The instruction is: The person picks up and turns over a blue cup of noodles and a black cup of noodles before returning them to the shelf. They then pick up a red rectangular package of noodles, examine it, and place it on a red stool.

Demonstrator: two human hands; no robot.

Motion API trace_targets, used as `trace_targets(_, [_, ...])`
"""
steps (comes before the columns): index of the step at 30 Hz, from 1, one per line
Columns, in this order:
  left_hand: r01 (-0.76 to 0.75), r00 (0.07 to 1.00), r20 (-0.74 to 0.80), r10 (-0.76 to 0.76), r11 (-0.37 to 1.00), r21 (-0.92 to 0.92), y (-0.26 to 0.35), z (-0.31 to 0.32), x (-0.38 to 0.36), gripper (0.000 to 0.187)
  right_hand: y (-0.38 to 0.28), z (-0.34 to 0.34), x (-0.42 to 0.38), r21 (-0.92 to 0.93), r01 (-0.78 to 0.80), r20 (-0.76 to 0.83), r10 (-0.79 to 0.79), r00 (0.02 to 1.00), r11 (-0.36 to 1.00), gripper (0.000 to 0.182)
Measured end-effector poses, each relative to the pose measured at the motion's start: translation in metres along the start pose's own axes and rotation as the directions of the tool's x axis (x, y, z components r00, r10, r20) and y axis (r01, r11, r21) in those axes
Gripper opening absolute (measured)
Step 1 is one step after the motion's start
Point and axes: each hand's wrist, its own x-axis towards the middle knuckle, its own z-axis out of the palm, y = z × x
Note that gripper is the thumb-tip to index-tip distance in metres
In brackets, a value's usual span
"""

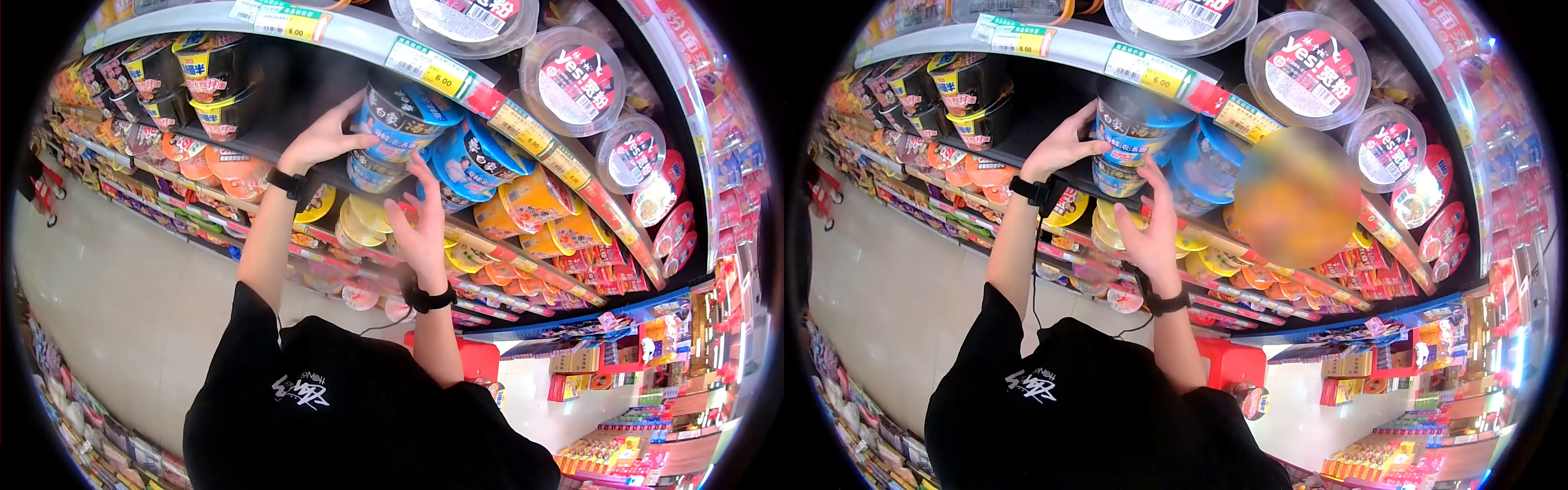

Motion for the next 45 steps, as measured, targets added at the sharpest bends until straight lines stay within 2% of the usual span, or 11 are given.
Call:
trace_targets(5, [-0.017, 1.000, 0.010, 0.018, 0.999, -0.037, -0.004, 0.000, 0.001, 0.092, 0.000, -0.001, -0.001, -0.007, -0.011, -0.001, 0.011, 1.000, 1.000, 0.055])
trace_targets(16, [0.045, 0.999, 0.033, -0.041, 0.992, -0.117, -0.009, 0.004, 0.003, 0.087, 0.005, -0.001, -0.004, 0.025, 0.014, -0.048, -0.013, 0.999, 1.000, 0.055])
trace_targets(19, [0.047, 0.998, 0.037, -0.041, 0.987, -0.151, -0.008, 0.008, 0.004, 0.084, 0.011, -0.002, -0.004, 0.003, 0.118, -0.076, -0.118, 0.990, 0.993, 0.054])
trace_targets(22, [0.039, 0.997, 0.068, -0.032, 0.995, -0.094, 0.002, 0.009, 0.004, 0.082, 0.006, -0.003, -0.004, 0.024, 0.109, -0.087, -0.106, 0.991, 0.994, 0.053])
trace_targets(25, [-0.008, 0.999, 0.037, 0.011, 0.996, -0.088, 0.011, 0.018, 0.001, 0.072, 0.007, -0.005, -0.009, 0.000, 0.128, -0.090, -0.128, 0.988, 0.992, 0.055])
trace_targets(27, [0.002, 0.999, 0.038, 0.005, 0.981, -0.196, 0.027, 0.029, -0.005, 0.062, 0.016, -0.006, -0.004, -0.063, 0.213, -0.095, -0.219, 0.971, 0.975, 0.056])
trace_targets(28, [-0.004, 1.000, 0.028, 0.008, 0.991, -0.134, 0.005, 0.018, -0.002, 0.062, 0.013, -0.008, -0.004, -0.050, 0.210, -0.084, -0.214, 0.973, 0.976, 0.056])
trace_targets(29, [0.055, 0.998, -0.006, -0.057, 0.989, -0.137, -0.002, 0.014, -0.003, 0.067, 0.013, -0.008, -0.004, -0.042, 0.220, -0.082, -0.223, 0.971, 0.975, 0.056])
trace_targets(37, [0.022, 0.999, 0.032, -0.019, 0.993, -0.112, -0.009, 0.012, 0.003, 0.078, 0.012, -0.007, -0.005, -0.053, 0.165, -0.091, -0.169, 0.981, 0.985, 0.055])
trace_targets(41, [0.034, 0.999, 0.042, -0.026, 0.979, -0.202, -0.002, 0.016, 0.001, 0.076, 0.006, -0.007, -0.006, -0.037, 0.117, -0.070, -0.120, 0.990, 0.992, 0.055])
trace_targets(45, [-0.068, 0.990, -0.134, 0.044, 0.981, -0.181, 0.008, 0.022, -0.016, 0.078, -0.009, -0.008, -0.013, 0.009, 0.070, -0.136, -0.068, 0.988, 0.997, 0.047])
